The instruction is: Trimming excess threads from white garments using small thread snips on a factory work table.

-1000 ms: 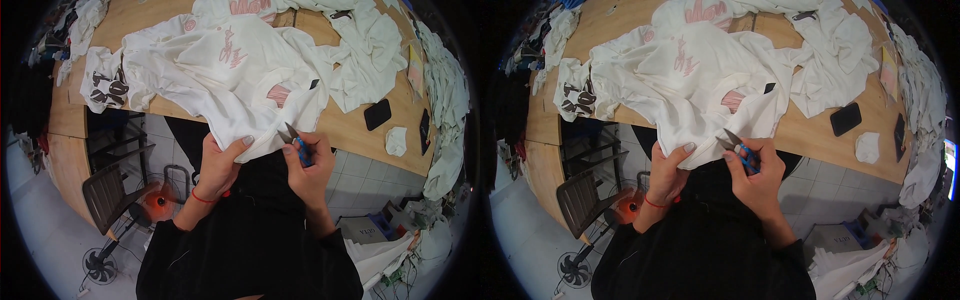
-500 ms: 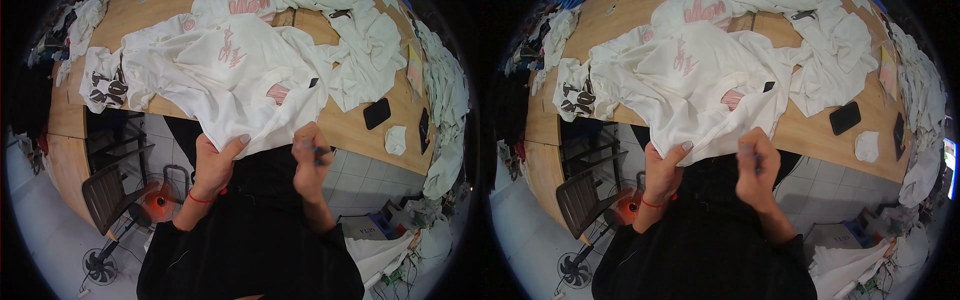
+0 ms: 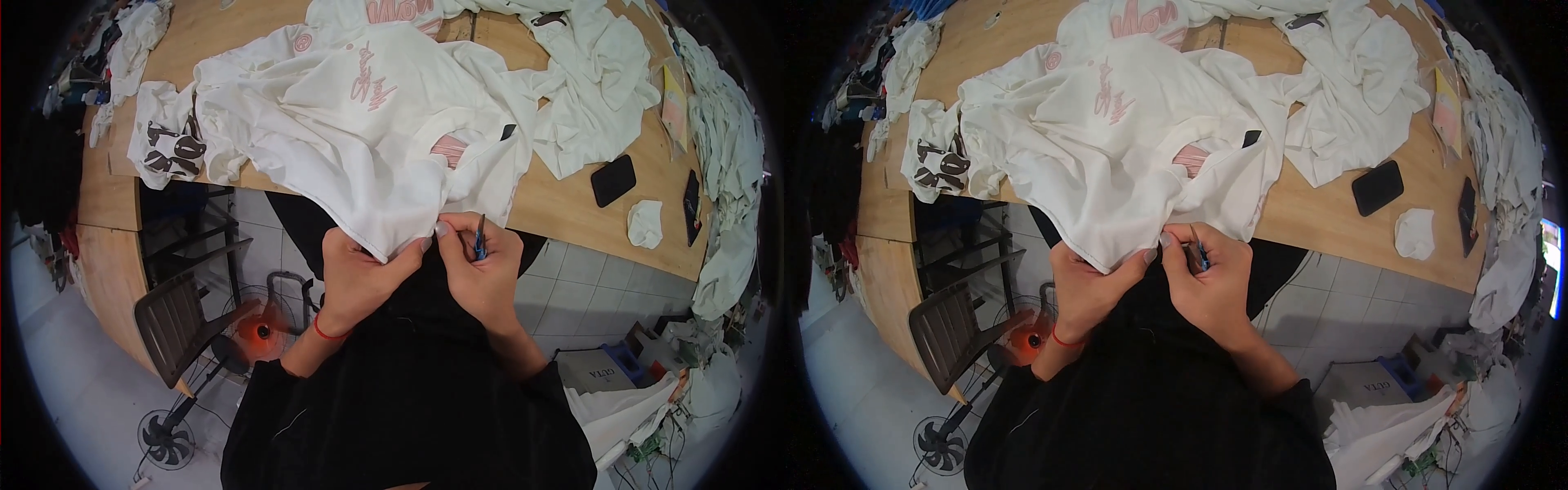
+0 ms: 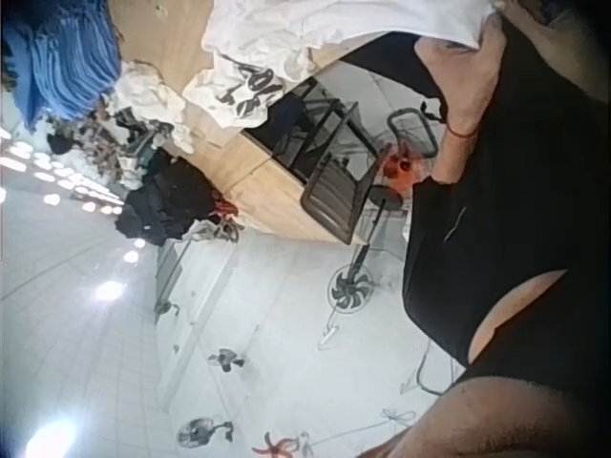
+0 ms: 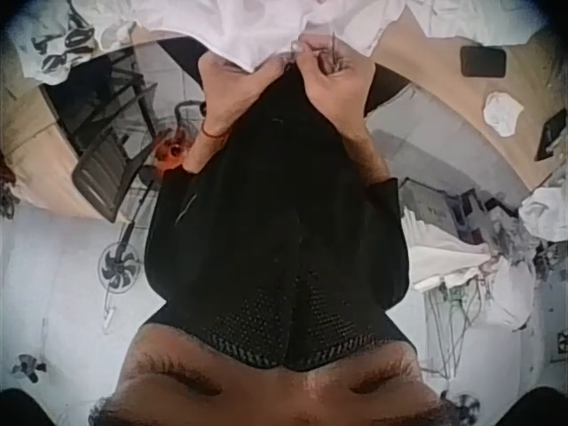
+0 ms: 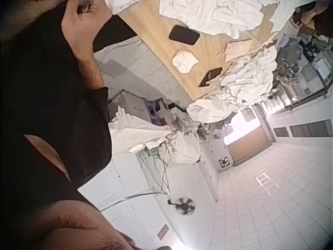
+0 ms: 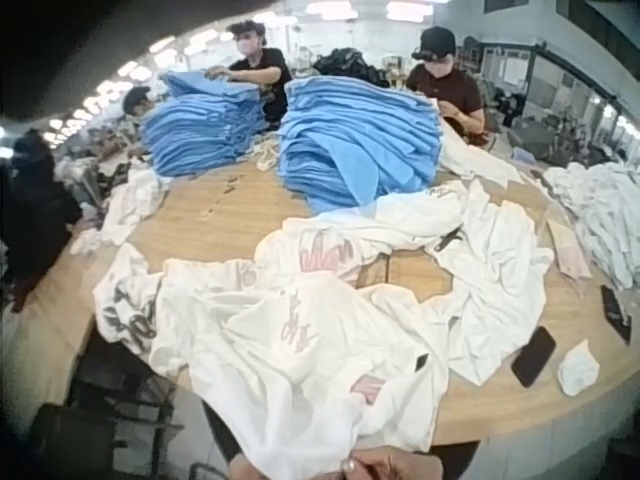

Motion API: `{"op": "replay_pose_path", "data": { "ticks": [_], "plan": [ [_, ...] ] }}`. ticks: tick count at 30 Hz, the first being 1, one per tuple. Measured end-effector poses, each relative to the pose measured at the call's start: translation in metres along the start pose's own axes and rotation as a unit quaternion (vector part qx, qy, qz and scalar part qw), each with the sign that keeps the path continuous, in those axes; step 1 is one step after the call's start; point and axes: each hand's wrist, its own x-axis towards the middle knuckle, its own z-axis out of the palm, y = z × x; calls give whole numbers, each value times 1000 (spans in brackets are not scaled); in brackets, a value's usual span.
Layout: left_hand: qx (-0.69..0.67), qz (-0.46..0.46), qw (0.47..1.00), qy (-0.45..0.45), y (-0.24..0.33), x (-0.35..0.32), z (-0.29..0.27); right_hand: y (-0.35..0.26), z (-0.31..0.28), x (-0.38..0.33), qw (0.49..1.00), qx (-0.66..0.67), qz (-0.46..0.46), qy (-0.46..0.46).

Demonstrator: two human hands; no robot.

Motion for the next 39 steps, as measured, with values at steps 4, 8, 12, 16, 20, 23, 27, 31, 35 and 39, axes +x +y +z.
{"op": "replay_pose_path", "data": {
  "ticks": [4, 8, 12, 16, 20, 23, 27, 31, 35, 39],
  "plan": [
    [-22, -26, 999, 1, -1, 0, -3, 4, -4, 0, 1000, 17, 6, -19],
    [-69, -48, 996, 4, -3, -1, -5, 6, -6, 1, 994, 99, 27, -50],
    [-100, -62, 993, -10, -7, 1, -9, 7, -9, 2, 990, 119, 18, -68],
    [-110, -74, 991, -9, -7, 0, -10, 7, -10, 2, 992, 107, 17, -64],
    [-110, -67, 992, -4, -5, -1, -8, -2, -12, 0, 992, 113, 29, -41],
    [-112, -57, 992, 4, -2, -1, -8, -1, -19, -2, 995, 99, 8, -10],
    [-80, -43, 996, 6, -3, -2, -9, -10, -31, -4, 996, -69, -56, -5],
    [-48, -32, 998, 16, -2, -4, -8, -33, -29, -6, 980, -183, -78, 2],
    [-43, -18, 999, 22, 2, -3, -6, -36, -28, -17, 979, -190, -74, -10],
    [-16, -6, 999, 31, 4, -3, -5, -30, -26, -20, 981, -166, -87, -52]
  ]
}}
